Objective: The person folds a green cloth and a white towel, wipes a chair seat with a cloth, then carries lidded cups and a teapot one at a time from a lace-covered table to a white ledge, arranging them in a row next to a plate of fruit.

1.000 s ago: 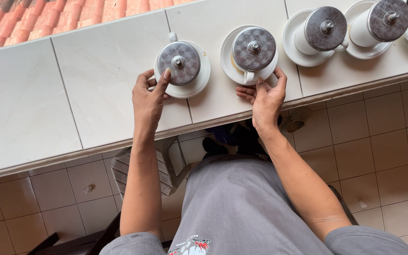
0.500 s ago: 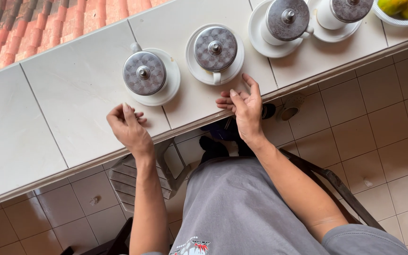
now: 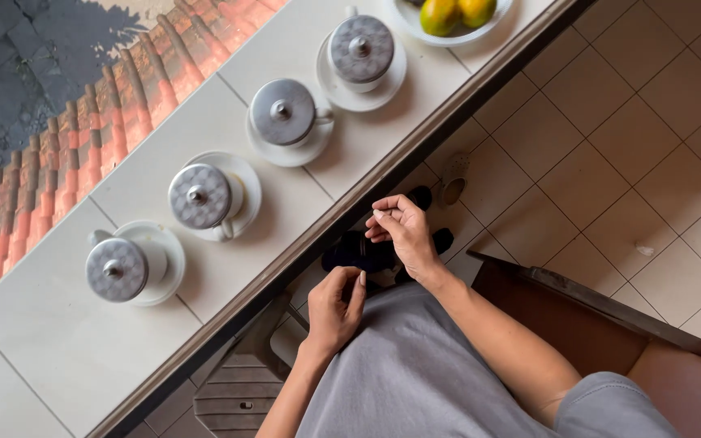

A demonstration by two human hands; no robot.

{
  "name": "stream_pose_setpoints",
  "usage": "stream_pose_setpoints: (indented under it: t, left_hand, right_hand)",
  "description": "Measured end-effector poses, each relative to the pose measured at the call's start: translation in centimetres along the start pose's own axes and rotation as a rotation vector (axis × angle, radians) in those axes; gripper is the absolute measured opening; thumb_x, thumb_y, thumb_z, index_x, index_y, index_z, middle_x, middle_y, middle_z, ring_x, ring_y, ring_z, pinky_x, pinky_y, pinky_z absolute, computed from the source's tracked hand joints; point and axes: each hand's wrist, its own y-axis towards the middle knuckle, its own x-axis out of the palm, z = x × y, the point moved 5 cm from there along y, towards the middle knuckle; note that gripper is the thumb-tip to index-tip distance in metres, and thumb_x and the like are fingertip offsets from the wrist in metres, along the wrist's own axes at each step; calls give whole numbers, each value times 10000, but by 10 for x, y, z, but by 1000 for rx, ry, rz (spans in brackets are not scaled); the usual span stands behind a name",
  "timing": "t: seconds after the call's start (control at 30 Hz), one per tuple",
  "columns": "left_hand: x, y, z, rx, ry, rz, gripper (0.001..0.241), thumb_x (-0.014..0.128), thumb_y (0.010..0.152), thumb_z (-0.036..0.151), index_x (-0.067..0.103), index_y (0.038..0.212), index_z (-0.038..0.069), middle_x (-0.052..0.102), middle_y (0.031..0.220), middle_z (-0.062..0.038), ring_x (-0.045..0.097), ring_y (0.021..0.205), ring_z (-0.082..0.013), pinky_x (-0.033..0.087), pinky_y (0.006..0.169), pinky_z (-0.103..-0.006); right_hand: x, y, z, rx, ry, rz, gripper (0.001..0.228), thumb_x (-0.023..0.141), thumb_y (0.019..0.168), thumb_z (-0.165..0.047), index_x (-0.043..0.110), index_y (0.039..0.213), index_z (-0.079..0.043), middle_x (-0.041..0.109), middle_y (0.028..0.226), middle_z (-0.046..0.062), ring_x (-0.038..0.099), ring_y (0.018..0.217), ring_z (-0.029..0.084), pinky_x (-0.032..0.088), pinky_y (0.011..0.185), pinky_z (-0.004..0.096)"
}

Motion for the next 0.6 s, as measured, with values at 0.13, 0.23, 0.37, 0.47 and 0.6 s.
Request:
stream_pose_setpoints:
  t: [0.13,0.23,0.37,0.47,0.6]
  left_hand:
    - [53,59,37,79,-17,-94,78,695,964,84,678,972,8,686,797,-83,634,643,-102,494,557,-262]
    - [103,101,55,-13,-36,-163,92,701,954,97,692,967,6,702,773,-75,617,596,-101,487,524,-258]
    - [181,146,64,-93,-86,-192,133,671,984,128,690,985,-4,697,746,-60,604,605,-84,496,551,-244]
    - [239,176,82,-96,-135,-256,167,653,1000,156,688,992,-6,698,755,-41,608,635,-63,510,577,-229]
    - [300,208,114,-136,-129,-395,190,644,996,187,691,988,3,685,739,-35,576,597,-73,484,534,-242]
  right_hand:
    - [-71,11,-24,-32,85,81,178,595,1005,-146,612,1119,-11,721,920,106,702,785,161,593,714,307]
    - [-137,19,-39,-26,139,163,179,600,998,-152,610,1114,-16,718,922,108,703,789,165,585,714,306]
    - [-229,15,-67,-32,132,253,192,598,1005,-176,615,1122,-25,717,937,108,698,814,165,577,731,302]
    - [-301,5,-83,-40,109,362,194,599,999,-185,622,1111,-29,718,937,111,700,814,170,578,737,306]
    - [-381,-11,-103,-94,134,533,189,603,998,-190,629,1096,-30,713,948,113,700,819,173,576,745,315]
